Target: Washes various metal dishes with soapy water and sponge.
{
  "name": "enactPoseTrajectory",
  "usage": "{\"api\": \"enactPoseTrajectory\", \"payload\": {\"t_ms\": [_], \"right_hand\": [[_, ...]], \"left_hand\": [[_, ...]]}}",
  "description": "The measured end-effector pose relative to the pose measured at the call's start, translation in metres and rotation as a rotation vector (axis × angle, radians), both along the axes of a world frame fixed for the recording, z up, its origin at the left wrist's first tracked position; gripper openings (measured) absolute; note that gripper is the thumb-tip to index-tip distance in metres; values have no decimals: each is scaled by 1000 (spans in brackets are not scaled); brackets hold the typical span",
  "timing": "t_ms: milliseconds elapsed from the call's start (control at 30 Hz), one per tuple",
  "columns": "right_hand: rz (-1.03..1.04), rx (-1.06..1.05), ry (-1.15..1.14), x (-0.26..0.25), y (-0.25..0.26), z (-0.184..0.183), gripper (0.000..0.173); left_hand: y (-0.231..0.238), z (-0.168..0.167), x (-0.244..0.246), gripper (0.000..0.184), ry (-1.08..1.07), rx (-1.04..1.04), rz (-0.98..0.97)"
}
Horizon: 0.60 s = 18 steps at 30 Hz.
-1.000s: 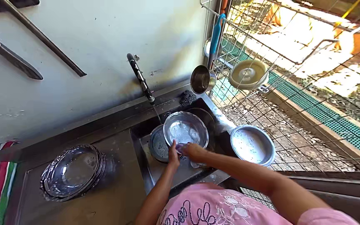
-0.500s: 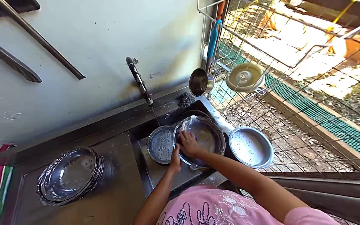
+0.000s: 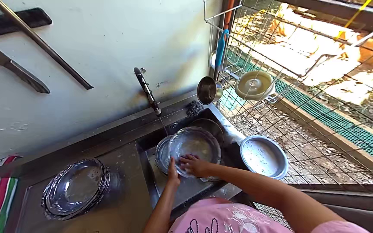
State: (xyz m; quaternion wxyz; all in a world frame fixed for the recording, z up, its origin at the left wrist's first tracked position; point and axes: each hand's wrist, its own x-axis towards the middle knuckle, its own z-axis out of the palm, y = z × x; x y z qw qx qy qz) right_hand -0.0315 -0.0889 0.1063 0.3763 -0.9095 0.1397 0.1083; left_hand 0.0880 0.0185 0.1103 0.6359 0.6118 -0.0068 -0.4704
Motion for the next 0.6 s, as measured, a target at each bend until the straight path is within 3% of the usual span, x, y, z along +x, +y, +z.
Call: {"api": "enactPoseTrajectory", "payload": {"t_ms": [67,200,300,367,400,467,533,600], "right_hand": [[45,-157,116,-22,-19,5,48],[-226,-343,-16,-14,-43,-9,66],[-253,-95,-171,12,-6,-13,60],[-27,109,-103,2,4,-6,49],[102,101,-19,-8,-2,2,46],[176,-80,120,-29,-22,12,50],[44,-261,133,-34,-42,10,59],[-89,-289,74,-17,-41,2,60]], "left_hand": [[16,2,20,56,-35,34,5],[12,6,-7,53,-22,19,-119],[-3,-1,-20,54,23,-85,-162],[-1,1,-3,56,15,-37,-62],[5,3,9,56,10,9,-12],[22,4,28,54,-15,60,-1],[28,4,25,53,-39,69,-83],[20,11,5,51,-12,36,-155]]}}
